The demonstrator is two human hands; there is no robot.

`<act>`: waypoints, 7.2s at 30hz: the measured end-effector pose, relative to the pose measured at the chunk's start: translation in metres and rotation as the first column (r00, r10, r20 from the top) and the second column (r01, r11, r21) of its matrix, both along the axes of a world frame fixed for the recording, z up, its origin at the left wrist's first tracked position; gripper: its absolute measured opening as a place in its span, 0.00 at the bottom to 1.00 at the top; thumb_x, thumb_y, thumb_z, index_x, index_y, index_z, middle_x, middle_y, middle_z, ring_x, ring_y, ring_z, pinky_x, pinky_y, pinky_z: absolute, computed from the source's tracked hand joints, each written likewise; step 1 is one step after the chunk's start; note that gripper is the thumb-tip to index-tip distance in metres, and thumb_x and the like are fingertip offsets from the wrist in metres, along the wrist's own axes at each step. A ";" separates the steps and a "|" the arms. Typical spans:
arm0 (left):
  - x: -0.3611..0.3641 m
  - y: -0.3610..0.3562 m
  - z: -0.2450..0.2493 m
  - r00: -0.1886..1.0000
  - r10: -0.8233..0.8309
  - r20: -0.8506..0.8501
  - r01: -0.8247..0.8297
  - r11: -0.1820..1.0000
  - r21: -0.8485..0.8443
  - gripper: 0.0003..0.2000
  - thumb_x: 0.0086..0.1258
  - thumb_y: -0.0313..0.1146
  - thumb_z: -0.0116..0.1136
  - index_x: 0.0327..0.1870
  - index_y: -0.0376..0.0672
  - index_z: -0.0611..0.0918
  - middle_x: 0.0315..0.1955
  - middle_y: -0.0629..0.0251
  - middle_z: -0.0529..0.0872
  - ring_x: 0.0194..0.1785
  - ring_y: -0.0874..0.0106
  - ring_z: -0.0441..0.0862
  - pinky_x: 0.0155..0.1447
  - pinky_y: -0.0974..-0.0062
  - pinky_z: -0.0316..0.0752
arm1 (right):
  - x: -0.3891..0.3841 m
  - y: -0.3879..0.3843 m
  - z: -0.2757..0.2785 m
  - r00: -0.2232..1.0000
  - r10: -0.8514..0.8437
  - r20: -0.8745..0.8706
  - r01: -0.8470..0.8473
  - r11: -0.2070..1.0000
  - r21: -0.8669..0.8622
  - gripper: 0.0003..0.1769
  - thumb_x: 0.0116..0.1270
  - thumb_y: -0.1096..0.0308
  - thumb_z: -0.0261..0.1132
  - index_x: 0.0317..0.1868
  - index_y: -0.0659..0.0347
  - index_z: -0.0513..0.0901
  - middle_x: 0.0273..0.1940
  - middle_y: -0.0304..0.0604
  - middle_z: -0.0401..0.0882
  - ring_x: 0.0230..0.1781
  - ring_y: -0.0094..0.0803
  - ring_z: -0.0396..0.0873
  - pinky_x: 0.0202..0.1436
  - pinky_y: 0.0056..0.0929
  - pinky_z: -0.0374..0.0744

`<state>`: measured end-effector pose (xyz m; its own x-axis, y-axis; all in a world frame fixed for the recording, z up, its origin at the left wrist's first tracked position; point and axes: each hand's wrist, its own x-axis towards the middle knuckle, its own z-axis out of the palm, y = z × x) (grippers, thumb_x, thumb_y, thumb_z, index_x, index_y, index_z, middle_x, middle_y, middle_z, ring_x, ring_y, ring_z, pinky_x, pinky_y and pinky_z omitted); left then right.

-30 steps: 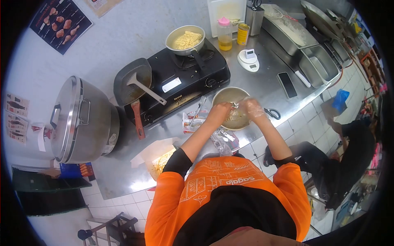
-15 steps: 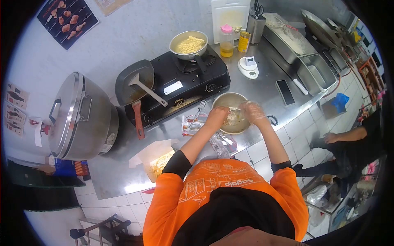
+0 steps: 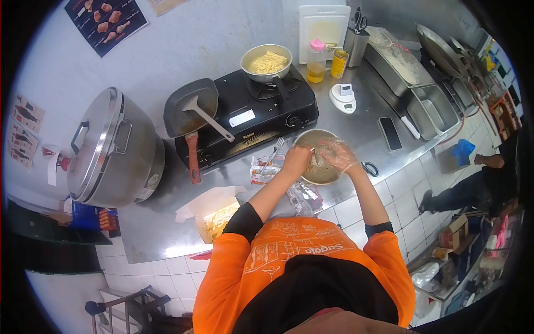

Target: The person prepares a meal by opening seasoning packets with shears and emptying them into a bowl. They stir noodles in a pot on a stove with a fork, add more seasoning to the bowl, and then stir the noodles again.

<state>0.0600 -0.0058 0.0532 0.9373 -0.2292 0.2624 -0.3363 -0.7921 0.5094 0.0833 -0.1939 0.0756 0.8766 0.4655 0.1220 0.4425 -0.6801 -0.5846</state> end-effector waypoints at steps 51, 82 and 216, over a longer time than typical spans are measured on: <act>0.019 -0.004 0.009 0.983 -0.178 -0.053 0.161 0.958 -0.237 0.08 0.60 0.31 0.61 0.35 0.35 0.83 0.34 0.49 0.82 0.40 0.50 0.80 0.44 0.60 0.73 | -0.002 0.001 -0.023 0.984 -0.169 0.057 0.162 0.981 0.105 0.09 0.61 0.62 0.63 0.38 0.55 0.85 0.35 0.49 0.82 0.39 0.47 0.79 0.45 0.41 0.76; 0.021 -0.011 -0.002 0.967 -0.206 0.149 0.238 0.940 -0.243 0.07 0.59 0.26 0.62 0.29 0.31 0.80 0.25 0.51 0.79 0.28 0.55 0.77 0.33 0.66 0.70 | -0.001 -0.003 -0.039 0.961 -0.120 0.250 0.133 0.991 -0.035 0.12 0.64 0.59 0.57 0.33 0.58 0.81 0.34 0.46 0.79 0.42 0.45 0.75 0.47 0.43 0.72; 0.022 -0.017 0.002 0.961 -0.272 0.042 0.275 0.951 -0.140 0.14 0.60 0.19 0.52 0.46 0.37 0.80 0.40 0.47 0.83 0.43 0.52 0.81 0.48 0.62 0.75 | -0.011 -0.018 -0.009 0.923 -0.365 -0.123 0.318 0.903 -0.290 0.13 0.63 0.66 0.56 0.45 0.61 0.80 0.45 0.56 0.80 0.46 0.50 0.80 0.50 0.43 0.77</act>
<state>0.0818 -0.0228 0.0552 0.8375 -0.4347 0.3310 -0.5423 -0.5871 0.6010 0.0724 -0.2117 0.0670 0.9836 0.1283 -0.1269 0.0655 -0.9090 -0.4116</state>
